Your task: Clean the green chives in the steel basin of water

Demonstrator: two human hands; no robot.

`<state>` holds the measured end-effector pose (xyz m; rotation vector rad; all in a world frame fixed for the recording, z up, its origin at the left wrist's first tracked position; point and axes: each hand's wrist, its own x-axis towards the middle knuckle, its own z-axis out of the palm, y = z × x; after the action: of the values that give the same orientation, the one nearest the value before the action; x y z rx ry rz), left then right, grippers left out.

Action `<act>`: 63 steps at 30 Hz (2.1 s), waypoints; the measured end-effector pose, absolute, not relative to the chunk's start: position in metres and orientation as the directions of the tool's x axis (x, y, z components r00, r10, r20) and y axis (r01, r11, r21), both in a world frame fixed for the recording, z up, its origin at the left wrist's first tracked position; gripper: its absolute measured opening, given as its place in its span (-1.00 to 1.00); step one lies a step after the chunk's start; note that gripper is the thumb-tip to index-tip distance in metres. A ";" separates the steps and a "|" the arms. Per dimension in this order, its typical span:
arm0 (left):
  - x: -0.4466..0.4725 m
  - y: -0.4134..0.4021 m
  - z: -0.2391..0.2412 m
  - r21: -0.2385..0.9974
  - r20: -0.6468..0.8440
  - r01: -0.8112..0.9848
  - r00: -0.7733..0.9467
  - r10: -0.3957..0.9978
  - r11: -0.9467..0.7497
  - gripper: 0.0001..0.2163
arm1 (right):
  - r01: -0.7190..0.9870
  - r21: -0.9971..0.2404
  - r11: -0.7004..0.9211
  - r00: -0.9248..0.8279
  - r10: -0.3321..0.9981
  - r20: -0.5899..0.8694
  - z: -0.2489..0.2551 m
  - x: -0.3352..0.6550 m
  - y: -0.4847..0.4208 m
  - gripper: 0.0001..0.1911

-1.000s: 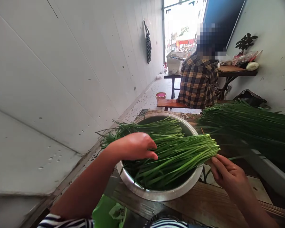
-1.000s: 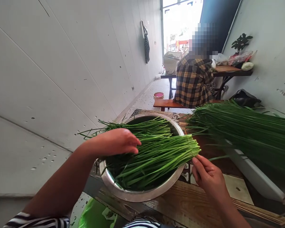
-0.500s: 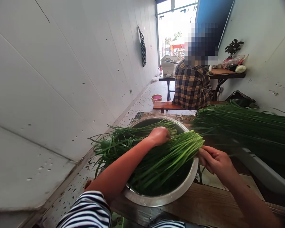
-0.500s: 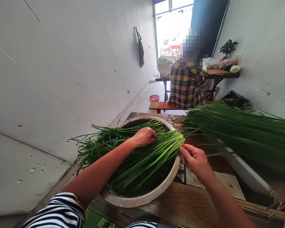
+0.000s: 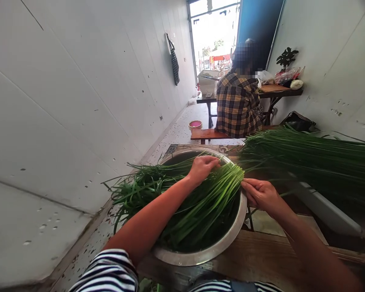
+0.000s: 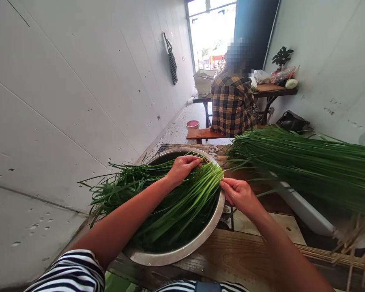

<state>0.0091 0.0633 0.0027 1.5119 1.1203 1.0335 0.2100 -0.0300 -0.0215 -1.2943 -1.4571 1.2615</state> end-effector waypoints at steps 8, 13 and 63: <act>0.012 0.066 -0.004 0.999 0.020 0.021 0.202 0.979 -0.024 -0.79 | 0.232 -0.972 -0.044 -0.157 0.984 -0.083 -0.015 0.210 -0.032 -0.59; 0.013 0.066 -0.005 0.999 0.026 0.018 0.208 0.978 -0.031 -0.78 | 0.183 -0.981 -0.063 -0.165 0.982 -0.094 -0.016 0.209 -0.032 -0.57; -0.011 0.070 0.006 0.233 0.083 0.737 0.635 0.768 -0.635 -0.79 | 0.369 -0.923 0.111 -0.119 0.990 0.071 -0.035 0.231 -0.080 -0.67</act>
<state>-0.0106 0.0699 0.0063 2.6772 1.2433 0.2604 0.2312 -0.0804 -0.0350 -1.3604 -1.6106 1.0080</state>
